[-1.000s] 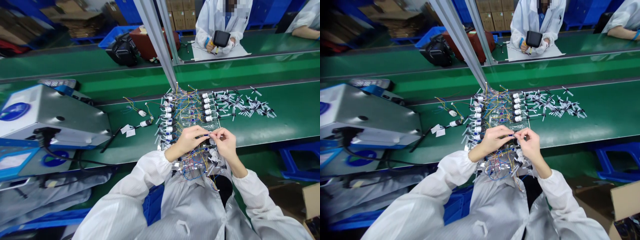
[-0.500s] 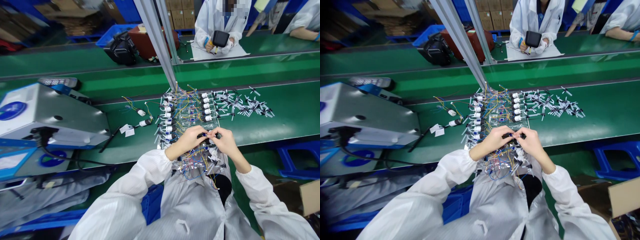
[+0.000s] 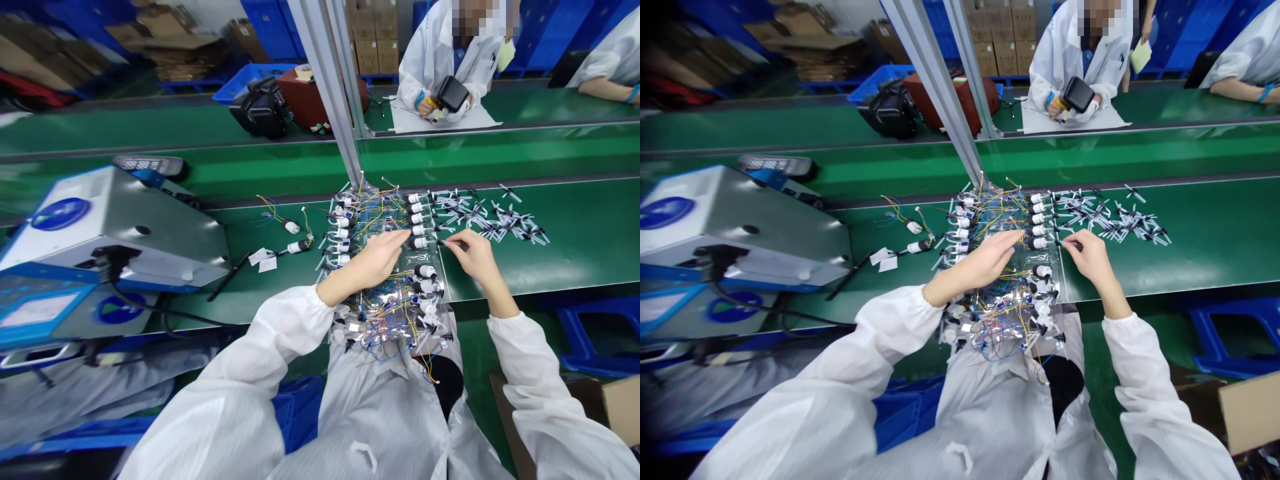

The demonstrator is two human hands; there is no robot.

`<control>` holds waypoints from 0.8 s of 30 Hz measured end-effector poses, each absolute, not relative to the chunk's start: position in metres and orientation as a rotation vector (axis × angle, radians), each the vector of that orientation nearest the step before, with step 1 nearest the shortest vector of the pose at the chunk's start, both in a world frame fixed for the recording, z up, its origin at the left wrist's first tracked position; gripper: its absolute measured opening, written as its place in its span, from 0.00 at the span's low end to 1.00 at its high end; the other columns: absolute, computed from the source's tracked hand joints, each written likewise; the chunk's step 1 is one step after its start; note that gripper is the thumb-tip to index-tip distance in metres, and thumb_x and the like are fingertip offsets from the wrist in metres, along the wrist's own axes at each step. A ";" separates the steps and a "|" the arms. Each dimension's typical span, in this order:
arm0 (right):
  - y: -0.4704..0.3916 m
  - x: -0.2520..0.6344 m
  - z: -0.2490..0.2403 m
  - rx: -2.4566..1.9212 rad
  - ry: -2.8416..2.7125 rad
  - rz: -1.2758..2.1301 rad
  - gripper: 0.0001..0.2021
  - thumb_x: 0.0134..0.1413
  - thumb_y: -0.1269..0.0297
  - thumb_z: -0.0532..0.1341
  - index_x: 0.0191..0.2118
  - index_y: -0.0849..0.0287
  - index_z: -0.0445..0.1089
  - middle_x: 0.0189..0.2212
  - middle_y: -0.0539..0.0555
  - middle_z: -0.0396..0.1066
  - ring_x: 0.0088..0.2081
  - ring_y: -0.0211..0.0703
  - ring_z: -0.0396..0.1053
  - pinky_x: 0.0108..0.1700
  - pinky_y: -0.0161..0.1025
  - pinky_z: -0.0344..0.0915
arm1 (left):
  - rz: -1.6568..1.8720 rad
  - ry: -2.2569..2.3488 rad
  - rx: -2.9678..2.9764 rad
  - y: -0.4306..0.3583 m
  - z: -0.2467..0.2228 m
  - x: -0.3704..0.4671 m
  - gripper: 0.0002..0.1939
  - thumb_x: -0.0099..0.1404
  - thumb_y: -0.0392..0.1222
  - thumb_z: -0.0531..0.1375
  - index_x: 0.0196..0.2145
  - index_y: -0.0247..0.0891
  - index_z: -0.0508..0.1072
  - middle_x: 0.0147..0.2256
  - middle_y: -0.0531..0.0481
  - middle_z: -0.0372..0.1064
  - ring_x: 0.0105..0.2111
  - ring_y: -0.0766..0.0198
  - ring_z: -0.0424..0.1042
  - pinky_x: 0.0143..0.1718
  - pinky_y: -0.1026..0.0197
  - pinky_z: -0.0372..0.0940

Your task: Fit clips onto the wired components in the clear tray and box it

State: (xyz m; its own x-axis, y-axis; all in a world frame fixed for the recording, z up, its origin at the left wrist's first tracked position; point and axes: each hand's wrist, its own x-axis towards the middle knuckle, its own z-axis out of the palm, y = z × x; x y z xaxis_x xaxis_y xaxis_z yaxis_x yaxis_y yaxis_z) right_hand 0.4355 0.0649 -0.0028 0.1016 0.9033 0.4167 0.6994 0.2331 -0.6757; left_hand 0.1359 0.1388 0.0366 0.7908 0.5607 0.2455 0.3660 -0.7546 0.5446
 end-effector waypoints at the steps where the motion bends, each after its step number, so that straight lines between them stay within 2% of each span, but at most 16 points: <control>1: 0.064 0.433 0.003 -1.485 -1.612 0.349 0.08 0.62 0.58 0.67 0.35 0.56 0.79 0.32 0.53 0.76 0.34 0.43 0.71 0.40 0.42 0.69 | 0.590 0.699 2.491 0.145 0.040 0.136 0.24 0.77 0.37 0.49 0.68 0.37 0.65 0.66 0.36 0.65 0.66 0.49 0.65 0.66 0.40 0.61; 3: 0.060 0.426 0.018 -1.402 -1.472 0.466 0.09 0.61 0.57 0.68 0.36 0.57 0.78 0.32 0.52 0.75 0.31 0.40 0.72 0.34 0.39 0.69 | 0.670 0.671 2.470 0.154 0.047 0.138 0.24 0.77 0.37 0.48 0.67 0.35 0.65 0.64 0.35 0.67 0.65 0.51 0.67 0.67 0.40 0.62; 5: 0.055 0.418 0.036 -1.307 -1.284 0.553 0.10 0.60 0.56 0.69 0.37 0.57 0.77 0.32 0.51 0.75 0.29 0.38 0.74 0.31 0.37 0.71 | 0.718 0.607 2.461 0.157 0.055 0.145 0.27 0.76 0.36 0.50 0.70 0.35 0.60 0.66 0.33 0.65 0.66 0.51 0.66 0.67 0.42 0.62; 8: 0.046 0.408 0.067 -1.152 -1.076 0.567 0.10 0.61 0.56 0.70 0.39 0.57 0.74 0.37 0.52 0.76 0.29 0.39 0.77 0.30 0.39 0.76 | 0.655 0.541 2.488 0.155 0.064 0.162 0.34 0.73 0.43 0.60 0.73 0.37 0.56 0.69 0.33 0.59 0.68 0.46 0.63 0.68 0.41 0.60; 10: 0.037 0.404 0.089 -1.044 -1.010 0.522 0.09 0.63 0.58 0.69 0.39 0.57 0.73 0.40 0.53 0.77 0.29 0.40 0.78 0.32 0.42 0.79 | 0.585 0.519 2.510 0.152 0.067 0.174 0.37 0.70 0.47 0.65 0.71 0.38 0.59 0.68 0.33 0.61 0.68 0.44 0.64 0.67 0.40 0.60; 12: 0.028 0.404 0.109 -0.939 -0.971 0.452 0.07 0.63 0.61 0.69 0.39 0.57 0.73 0.39 0.54 0.78 0.29 0.41 0.79 0.33 0.43 0.79 | 0.553 0.509 2.502 0.153 0.067 0.182 0.34 0.68 0.45 0.67 0.68 0.38 0.64 0.63 0.35 0.69 0.62 0.46 0.71 0.64 0.42 0.63; 14: 0.020 0.408 0.124 -0.854 -0.924 0.366 0.07 0.62 0.62 0.70 0.39 0.58 0.74 0.37 0.54 0.77 0.30 0.42 0.79 0.31 0.43 0.79 | 0.582 0.515 2.443 0.156 0.066 0.187 0.28 0.68 0.42 0.67 0.63 0.36 0.69 0.53 0.39 0.78 0.53 0.52 0.78 0.58 0.47 0.67; 17: 0.012 0.418 0.136 -0.804 -0.857 0.248 0.08 0.60 0.60 0.71 0.37 0.57 0.75 0.33 0.53 0.76 0.29 0.41 0.78 0.29 0.42 0.78 | 0.645 0.502 2.399 0.163 0.064 0.191 0.16 0.69 0.40 0.66 0.54 0.35 0.76 0.42 0.45 0.81 0.42 0.58 0.80 0.50 0.54 0.70; 19: 0.011 0.424 0.136 -0.795 -0.828 0.210 0.09 0.60 0.59 0.72 0.36 0.57 0.75 0.31 0.52 0.75 0.27 0.40 0.77 0.29 0.42 0.77 | 0.656 0.458 2.442 0.166 0.063 0.191 0.10 0.70 0.38 0.64 0.47 0.36 0.80 0.42 0.45 0.81 0.42 0.59 0.79 0.49 0.55 0.70; 24: 0.016 0.446 0.124 -0.789 -0.744 0.188 0.07 0.59 0.61 0.72 0.35 0.56 0.75 0.30 0.51 0.75 0.25 0.41 0.77 0.28 0.41 0.76 | 0.650 0.427 2.477 0.173 0.055 0.187 0.11 0.70 0.34 0.62 0.48 0.37 0.82 0.45 0.44 0.81 0.44 0.59 0.80 0.50 0.55 0.71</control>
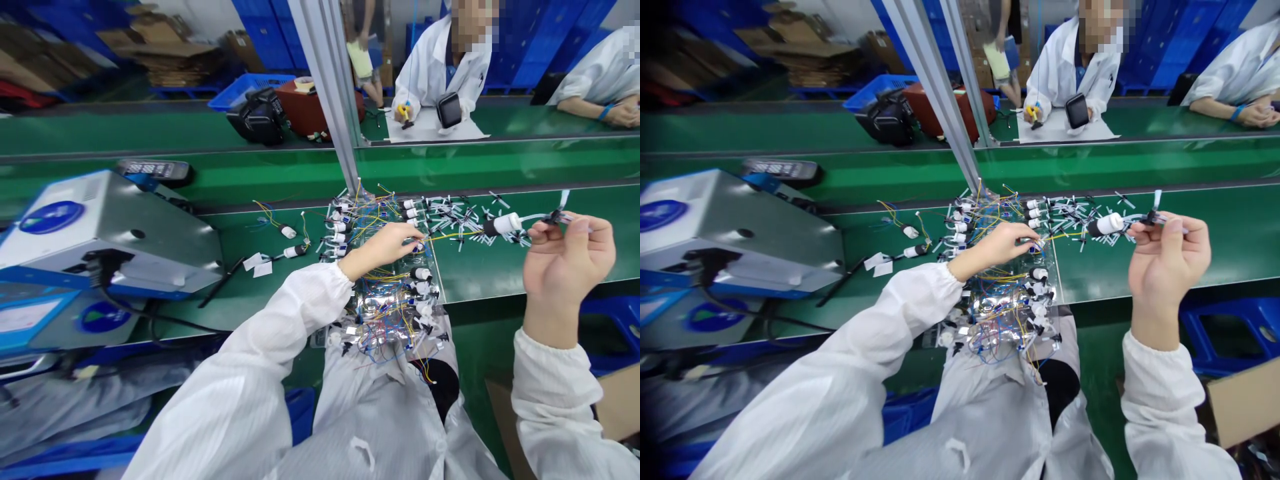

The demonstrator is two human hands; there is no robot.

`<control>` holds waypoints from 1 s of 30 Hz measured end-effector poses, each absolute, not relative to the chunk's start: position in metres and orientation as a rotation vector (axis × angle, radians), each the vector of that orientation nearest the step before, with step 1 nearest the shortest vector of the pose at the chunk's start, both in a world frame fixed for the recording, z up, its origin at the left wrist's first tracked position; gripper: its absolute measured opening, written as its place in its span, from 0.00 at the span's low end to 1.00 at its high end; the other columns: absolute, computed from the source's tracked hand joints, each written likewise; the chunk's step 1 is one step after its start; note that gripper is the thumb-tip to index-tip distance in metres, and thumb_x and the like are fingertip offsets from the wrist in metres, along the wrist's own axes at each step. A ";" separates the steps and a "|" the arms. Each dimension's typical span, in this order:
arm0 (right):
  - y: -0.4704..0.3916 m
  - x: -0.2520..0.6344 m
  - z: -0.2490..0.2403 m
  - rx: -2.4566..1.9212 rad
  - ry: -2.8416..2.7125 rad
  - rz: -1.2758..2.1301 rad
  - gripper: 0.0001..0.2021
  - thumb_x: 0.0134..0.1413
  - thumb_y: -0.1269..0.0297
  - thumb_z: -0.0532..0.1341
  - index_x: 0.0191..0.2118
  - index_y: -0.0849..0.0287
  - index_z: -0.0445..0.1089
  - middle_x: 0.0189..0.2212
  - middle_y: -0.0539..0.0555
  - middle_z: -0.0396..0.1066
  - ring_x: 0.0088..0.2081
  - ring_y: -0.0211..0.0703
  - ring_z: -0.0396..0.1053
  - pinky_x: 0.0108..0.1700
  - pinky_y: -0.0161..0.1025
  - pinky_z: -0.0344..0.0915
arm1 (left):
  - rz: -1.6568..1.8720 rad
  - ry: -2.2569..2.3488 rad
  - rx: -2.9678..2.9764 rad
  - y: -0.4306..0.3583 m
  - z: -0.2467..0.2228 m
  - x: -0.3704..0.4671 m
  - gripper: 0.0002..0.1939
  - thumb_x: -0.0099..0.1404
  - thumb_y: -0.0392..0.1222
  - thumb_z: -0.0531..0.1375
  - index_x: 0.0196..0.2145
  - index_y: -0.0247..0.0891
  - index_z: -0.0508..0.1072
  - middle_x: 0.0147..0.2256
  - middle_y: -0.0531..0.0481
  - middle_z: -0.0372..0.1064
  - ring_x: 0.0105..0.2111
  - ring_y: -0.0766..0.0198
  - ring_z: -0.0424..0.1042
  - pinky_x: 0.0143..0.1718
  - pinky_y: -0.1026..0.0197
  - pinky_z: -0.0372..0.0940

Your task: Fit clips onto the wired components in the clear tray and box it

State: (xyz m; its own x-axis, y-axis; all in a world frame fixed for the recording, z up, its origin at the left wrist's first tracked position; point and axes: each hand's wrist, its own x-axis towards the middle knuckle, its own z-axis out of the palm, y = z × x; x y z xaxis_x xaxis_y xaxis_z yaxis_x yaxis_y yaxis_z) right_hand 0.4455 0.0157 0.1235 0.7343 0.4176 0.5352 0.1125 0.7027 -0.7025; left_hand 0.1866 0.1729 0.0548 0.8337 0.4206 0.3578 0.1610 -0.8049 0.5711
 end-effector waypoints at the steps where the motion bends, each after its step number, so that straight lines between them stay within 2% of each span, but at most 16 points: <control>1: 0.017 0.451 0.121 -0.788 -0.720 0.193 0.07 0.60 0.61 0.71 0.35 0.56 0.75 0.30 0.51 0.75 0.25 0.41 0.77 0.28 0.40 0.76 | 0.649 0.437 2.465 0.175 0.054 0.185 0.10 0.71 0.35 0.62 0.47 0.38 0.82 0.44 0.45 0.82 0.43 0.59 0.80 0.49 0.56 0.71; 4: 0.024 0.468 0.117 -0.773 -0.645 0.210 0.05 0.61 0.65 0.69 0.34 0.57 0.74 0.31 0.52 0.75 0.26 0.40 0.77 0.30 0.39 0.76 | 0.772 0.515 2.362 0.187 0.060 0.180 0.07 0.71 0.39 0.64 0.42 0.38 0.83 0.40 0.46 0.82 0.40 0.61 0.80 0.46 0.58 0.71; 7: 0.033 0.473 0.116 -0.765 -0.608 0.191 0.05 0.63 0.66 0.67 0.35 0.57 0.71 0.30 0.50 0.76 0.28 0.39 0.79 0.31 0.37 0.77 | 0.964 0.654 2.184 0.201 0.077 0.178 0.10 0.71 0.44 0.63 0.42 0.37 0.83 0.40 0.45 0.82 0.36 0.62 0.77 0.41 0.60 0.69; 12: 0.044 0.468 0.115 -0.789 -0.578 0.284 0.06 0.66 0.65 0.65 0.38 0.58 0.67 0.33 0.50 0.77 0.33 0.39 0.81 0.39 0.37 0.80 | 0.786 0.641 2.031 0.221 0.089 0.182 0.14 0.68 0.51 0.65 0.36 0.36 0.80 0.32 0.48 0.76 0.29 0.66 0.69 0.33 0.62 0.64; 16: 0.043 0.480 0.109 -0.784 -0.466 0.316 0.06 0.69 0.69 0.60 0.37 0.59 0.67 0.32 0.51 0.76 0.33 0.38 0.80 0.40 0.36 0.79 | 1.046 0.651 1.769 0.237 0.076 0.184 0.14 0.65 0.51 0.67 0.34 0.37 0.78 0.27 0.51 0.70 0.27 0.67 0.67 0.31 0.63 0.63; 19: 0.040 0.493 0.107 -0.778 -0.415 0.266 0.07 0.71 0.69 0.58 0.36 0.59 0.67 0.33 0.52 0.75 0.33 0.36 0.79 0.41 0.35 0.78 | 1.198 0.715 1.676 0.242 0.078 0.183 0.14 0.67 0.53 0.65 0.36 0.38 0.78 0.24 0.54 0.66 0.23 0.68 0.64 0.27 0.63 0.61; 22: 0.039 0.501 0.108 -0.790 -0.423 0.218 0.09 0.72 0.68 0.57 0.36 0.57 0.67 0.33 0.50 0.74 0.33 0.33 0.78 0.41 0.35 0.77 | 1.257 0.756 1.897 0.239 0.096 0.180 0.14 0.69 0.52 0.64 0.35 0.38 0.78 0.25 0.52 0.68 0.25 0.67 0.64 0.29 0.62 0.61; 25: 0.041 0.503 0.108 -0.818 -0.472 0.207 0.07 0.69 0.67 0.61 0.36 0.55 0.67 0.33 0.50 0.74 0.32 0.35 0.77 0.39 0.36 0.76 | 1.308 0.749 2.181 0.233 0.119 0.179 0.14 0.70 0.50 0.64 0.32 0.38 0.76 0.29 0.50 0.72 0.29 0.65 0.68 0.34 0.60 0.63; 30: 0.042 0.510 0.103 -0.859 -0.490 0.213 0.06 0.64 0.66 0.64 0.36 0.55 0.66 0.32 0.51 0.72 0.31 0.39 0.78 0.38 0.40 0.75 | 1.349 0.642 2.235 0.225 0.146 0.188 0.16 0.76 0.51 0.57 0.34 0.39 0.72 0.27 0.51 0.70 0.28 0.66 0.68 0.32 0.61 0.62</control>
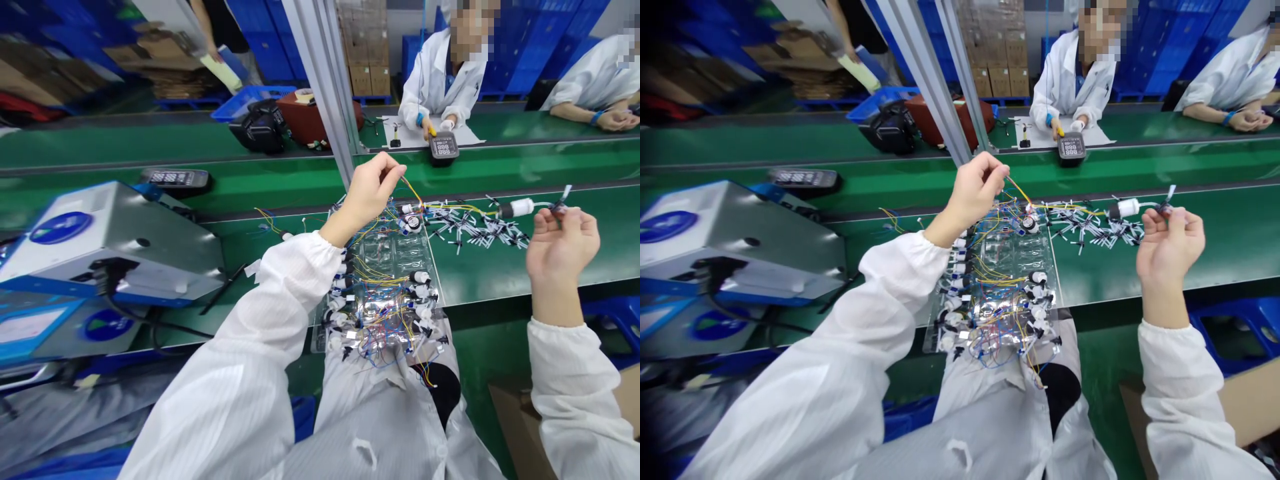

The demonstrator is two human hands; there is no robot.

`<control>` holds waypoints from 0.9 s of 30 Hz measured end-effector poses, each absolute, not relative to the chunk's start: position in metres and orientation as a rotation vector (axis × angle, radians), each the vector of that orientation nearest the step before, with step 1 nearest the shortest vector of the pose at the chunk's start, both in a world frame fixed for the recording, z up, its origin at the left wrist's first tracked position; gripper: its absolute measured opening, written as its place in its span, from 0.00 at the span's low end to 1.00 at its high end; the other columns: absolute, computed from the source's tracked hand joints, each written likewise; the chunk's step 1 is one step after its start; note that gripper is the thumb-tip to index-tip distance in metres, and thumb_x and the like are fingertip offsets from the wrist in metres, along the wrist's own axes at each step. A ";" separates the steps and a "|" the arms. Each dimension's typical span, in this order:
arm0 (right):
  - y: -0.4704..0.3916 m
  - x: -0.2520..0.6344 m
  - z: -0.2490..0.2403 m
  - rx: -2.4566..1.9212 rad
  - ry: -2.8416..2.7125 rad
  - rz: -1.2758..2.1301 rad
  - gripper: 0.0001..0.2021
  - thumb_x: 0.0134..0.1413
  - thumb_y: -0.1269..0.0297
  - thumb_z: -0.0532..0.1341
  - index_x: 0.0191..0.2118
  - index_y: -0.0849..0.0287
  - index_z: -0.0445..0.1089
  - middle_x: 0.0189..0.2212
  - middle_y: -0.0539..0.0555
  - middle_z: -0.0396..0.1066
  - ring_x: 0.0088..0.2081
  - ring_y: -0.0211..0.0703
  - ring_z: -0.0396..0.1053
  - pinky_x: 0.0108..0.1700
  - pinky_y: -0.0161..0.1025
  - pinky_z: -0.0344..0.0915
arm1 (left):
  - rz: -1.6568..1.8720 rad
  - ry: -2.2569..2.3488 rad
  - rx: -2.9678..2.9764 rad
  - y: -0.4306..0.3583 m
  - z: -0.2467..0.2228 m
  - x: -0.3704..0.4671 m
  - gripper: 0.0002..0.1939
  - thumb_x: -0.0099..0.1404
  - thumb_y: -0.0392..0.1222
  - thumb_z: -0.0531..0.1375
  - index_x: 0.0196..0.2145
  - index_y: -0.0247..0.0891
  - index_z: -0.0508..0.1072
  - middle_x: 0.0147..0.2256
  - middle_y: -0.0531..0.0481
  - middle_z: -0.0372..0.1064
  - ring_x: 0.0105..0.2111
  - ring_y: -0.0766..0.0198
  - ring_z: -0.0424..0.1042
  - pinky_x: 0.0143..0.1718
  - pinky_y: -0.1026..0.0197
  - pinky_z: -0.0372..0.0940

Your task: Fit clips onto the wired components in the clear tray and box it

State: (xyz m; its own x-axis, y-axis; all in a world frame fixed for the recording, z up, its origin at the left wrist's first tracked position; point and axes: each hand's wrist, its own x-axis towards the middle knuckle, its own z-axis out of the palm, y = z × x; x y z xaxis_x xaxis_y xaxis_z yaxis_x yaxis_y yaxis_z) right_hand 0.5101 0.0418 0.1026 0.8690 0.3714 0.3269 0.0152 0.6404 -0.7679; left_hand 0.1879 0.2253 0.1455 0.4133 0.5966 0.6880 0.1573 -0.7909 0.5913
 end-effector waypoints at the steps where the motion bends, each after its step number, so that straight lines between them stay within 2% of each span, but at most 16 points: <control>1: 0.041 0.513 0.102 -0.870 -0.486 0.216 0.06 0.64 0.67 0.63 0.36 0.55 0.66 0.32 0.51 0.72 0.31 0.39 0.77 0.37 0.40 0.75 | 1.325 0.595 2.242 0.224 0.150 0.192 0.16 0.77 0.51 0.57 0.35 0.39 0.71 0.26 0.52 0.69 0.28 0.66 0.69 0.32 0.62 0.62; 7: 0.030 0.545 0.095 -0.888 -0.374 0.098 0.04 0.66 0.70 0.57 0.37 0.55 0.64 0.30 0.49 0.69 0.25 0.35 0.70 0.28 0.35 0.65 | 1.252 0.352 2.359 0.210 0.178 0.231 0.14 0.77 0.48 0.57 0.34 0.39 0.71 0.26 0.52 0.70 0.28 0.65 0.71 0.36 0.60 0.65; 10: 0.020 0.562 0.083 -0.935 -0.365 0.003 0.04 0.63 0.68 0.59 0.38 0.53 0.62 0.27 0.47 0.67 0.23 0.36 0.67 0.26 0.35 0.63 | 1.215 0.224 2.422 0.204 0.189 0.261 0.13 0.76 0.47 0.60 0.34 0.38 0.72 0.28 0.51 0.71 0.31 0.63 0.73 0.40 0.58 0.67; 14: 0.006 0.575 0.056 -1.091 -0.385 0.008 0.09 0.57 0.62 0.65 0.38 0.54 0.63 0.26 0.46 0.68 0.22 0.37 0.67 0.26 0.37 0.67 | 1.141 0.131 2.338 0.191 0.196 0.305 0.11 0.75 0.44 0.61 0.34 0.38 0.72 0.30 0.50 0.73 0.31 0.63 0.75 0.40 0.58 0.68; 16: -0.001 0.575 0.046 -1.297 -0.463 0.076 0.11 0.53 0.60 0.68 0.38 0.56 0.66 0.27 0.48 0.70 0.24 0.39 0.69 0.29 0.39 0.70 | 1.056 0.111 2.235 0.181 0.195 0.326 0.11 0.76 0.43 0.60 0.34 0.37 0.72 0.29 0.51 0.73 0.28 0.65 0.74 0.37 0.59 0.68; 18: -0.006 0.570 0.045 -1.494 -0.590 0.044 0.13 0.52 0.58 0.70 0.40 0.58 0.71 0.34 0.52 0.74 0.33 0.42 0.74 0.37 0.42 0.74 | 0.955 0.104 2.155 0.171 0.191 0.346 0.12 0.75 0.44 0.61 0.33 0.37 0.71 0.27 0.52 0.72 0.25 0.67 0.73 0.33 0.61 0.67; 21: -0.010 0.554 0.060 -1.536 -0.809 -0.065 0.14 0.58 0.54 0.68 0.45 0.56 0.75 0.45 0.55 0.76 0.47 0.45 0.76 0.50 0.46 0.75 | 0.855 0.104 2.105 0.158 0.183 0.371 0.15 0.74 0.49 0.62 0.32 0.37 0.71 0.24 0.52 0.69 0.24 0.68 0.72 0.31 0.62 0.66; 24: -0.007 0.537 0.082 -1.441 -1.077 0.214 0.13 0.61 0.53 0.67 0.46 0.54 0.77 0.43 0.54 0.79 0.45 0.46 0.78 0.49 0.45 0.76 | 0.824 0.101 2.070 0.148 0.177 0.387 0.17 0.75 0.50 0.61 0.32 0.36 0.71 0.23 0.52 0.70 0.23 0.69 0.71 0.29 0.64 0.65; 27: 0.001 0.525 0.091 -1.392 -1.241 0.422 0.13 0.57 0.55 0.70 0.45 0.53 0.78 0.41 0.53 0.80 0.42 0.46 0.78 0.48 0.45 0.77 | 0.813 0.089 2.062 0.141 0.175 0.394 0.18 0.75 0.50 0.60 0.31 0.36 0.71 0.23 0.52 0.70 0.22 0.70 0.69 0.28 0.64 0.63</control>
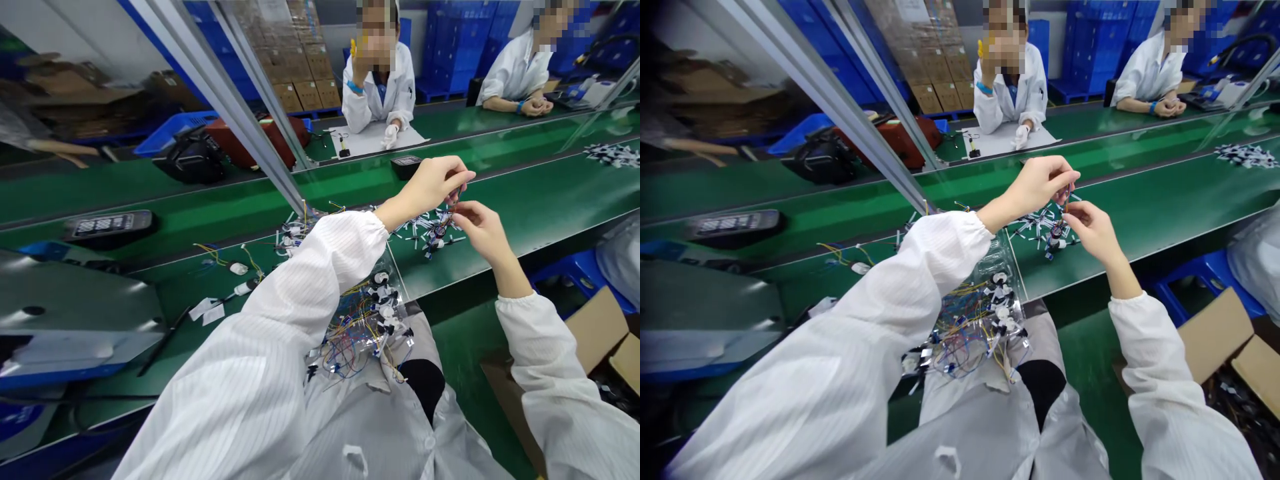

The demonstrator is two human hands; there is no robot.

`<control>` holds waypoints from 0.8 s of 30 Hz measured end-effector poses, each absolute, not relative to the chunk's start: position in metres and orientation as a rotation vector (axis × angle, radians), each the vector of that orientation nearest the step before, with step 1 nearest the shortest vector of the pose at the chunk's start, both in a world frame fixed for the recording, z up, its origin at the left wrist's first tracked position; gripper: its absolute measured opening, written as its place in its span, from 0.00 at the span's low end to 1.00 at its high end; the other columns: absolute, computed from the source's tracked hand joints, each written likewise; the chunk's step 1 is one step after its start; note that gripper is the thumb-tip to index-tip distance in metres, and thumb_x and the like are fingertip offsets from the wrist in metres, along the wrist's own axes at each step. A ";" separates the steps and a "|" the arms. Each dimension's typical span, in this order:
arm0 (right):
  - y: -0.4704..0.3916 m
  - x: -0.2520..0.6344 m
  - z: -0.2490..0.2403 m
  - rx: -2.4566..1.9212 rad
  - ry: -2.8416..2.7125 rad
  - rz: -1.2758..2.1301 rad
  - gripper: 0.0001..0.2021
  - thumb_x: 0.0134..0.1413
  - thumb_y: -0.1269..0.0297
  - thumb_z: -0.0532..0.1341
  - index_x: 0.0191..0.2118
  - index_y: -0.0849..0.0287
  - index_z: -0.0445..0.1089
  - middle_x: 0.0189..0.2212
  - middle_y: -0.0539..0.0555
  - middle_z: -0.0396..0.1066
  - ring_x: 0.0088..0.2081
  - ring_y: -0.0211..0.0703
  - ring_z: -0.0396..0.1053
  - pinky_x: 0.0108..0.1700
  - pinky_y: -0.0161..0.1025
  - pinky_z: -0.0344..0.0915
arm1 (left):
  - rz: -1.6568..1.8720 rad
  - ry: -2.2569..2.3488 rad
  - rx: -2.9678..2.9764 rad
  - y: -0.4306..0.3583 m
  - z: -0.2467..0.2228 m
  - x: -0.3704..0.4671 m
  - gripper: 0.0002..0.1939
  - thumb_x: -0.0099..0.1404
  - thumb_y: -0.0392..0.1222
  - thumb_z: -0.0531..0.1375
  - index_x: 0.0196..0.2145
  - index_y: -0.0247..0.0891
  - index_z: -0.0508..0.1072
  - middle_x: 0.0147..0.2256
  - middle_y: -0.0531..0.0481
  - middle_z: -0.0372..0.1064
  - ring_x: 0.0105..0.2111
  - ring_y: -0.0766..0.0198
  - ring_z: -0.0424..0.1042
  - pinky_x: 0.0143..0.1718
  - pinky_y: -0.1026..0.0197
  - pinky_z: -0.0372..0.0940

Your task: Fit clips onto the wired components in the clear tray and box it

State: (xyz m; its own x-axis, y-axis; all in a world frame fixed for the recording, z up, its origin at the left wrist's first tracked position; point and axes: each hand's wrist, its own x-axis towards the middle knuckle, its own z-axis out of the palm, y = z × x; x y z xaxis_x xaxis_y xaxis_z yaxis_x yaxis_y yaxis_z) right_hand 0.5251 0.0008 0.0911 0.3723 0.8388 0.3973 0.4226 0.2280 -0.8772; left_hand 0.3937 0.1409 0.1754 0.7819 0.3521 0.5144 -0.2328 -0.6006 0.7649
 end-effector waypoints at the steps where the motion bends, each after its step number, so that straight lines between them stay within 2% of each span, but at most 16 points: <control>1: 0.003 0.523 0.091 -1.394 -1.265 0.422 0.12 0.56 0.56 0.71 0.44 0.53 0.78 0.40 0.53 0.80 0.41 0.46 0.79 0.48 0.46 0.77 | 0.817 0.085 2.065 0.139 0.176 0.394 0.18 0.75 0.50 0.60 0.31 0.36 0.71 0.23 0.52 0.70 0.21 0.70 0.68 0.28 0.64 0.63; 5: 0.006 0.518 0.088 -1.414 -1.248 0.296 0.08 0.54 0.59 0.71 0.39 0.54 0.79 0.36 0.52 0.81 0.38 0.46 0.79 0.45 0.46 0.78 | 0.911 0.093 2.099 0.139 0.180 0.391 0.17 0.76 0.49 0.60 0.31 0.37 0.70 0.26 0.51 0.73 0.23 0.70 0.69 0.30 0.63 0.63; 10: -0.002 0.516 0.098 -1.445 -1.167 0.065 0.09 0.55 0.61 0.70 0.42 0.55 0.80 0.37 0.53 0.82 0.37 0.45 0.80 0.44 0.44 0.79 | 1.022 0.148 2.147 0.147 0.183 0.385 0.18 0.76 0.52 0.58 0.32 0.38 0.70 0.27 0.50 0.72 0.25 0.69 0.69 0.32 0.62 0.63; 15: -0.012 0.515 0.112 -1.560 -1.230 -0.148 0.05 0.56 0.63 0.68 0.39 0.53 0.80 0.36 0.53 0.82 0.36 0.47 0.80 0.48 0.48 0.78 | 1.105 0.173 2.131 0.151 0.183 0.386 0.19 0.77 0.54 0.57 0.32 0.38 0.71 0.28 0.50 0.73 0.24 0.69 0.68 0.31 0.62 0.62; 18: -0.012 0.514 0.114 -1.510 -1.217 -0.037 0.04 0.56 0.63 0.69 0.38 0.54 0.79 0.34 0.52 0.81 0.35 0.46 0.80 0.45 0.46 0.78 | 1.126 0.166 2.103 0.151 0.183 0.389 0.19 0.77 0.54 0.57 0.33 0.38 0.71 0.29 0.50 0.73 0.24 0.70 0.68 0.31 0.62 0.62; 24: -0.004 0.518 0.109 -1.242 -1.055 0.471 0.10 0.61 0.56 0.67 0.43 0.55 0.77 0.33 0.53 0.79 0.25 0.39 0.75 0.30 0.40 0.75 | 1.107 0.134 2.074 0.147 0.184 0.391 0.18 0.77 0.52 0.57 0.33 0.37 0.71 0.29 0.51 0.73 0.24 0.70 0.68 0.32 0.61 0.64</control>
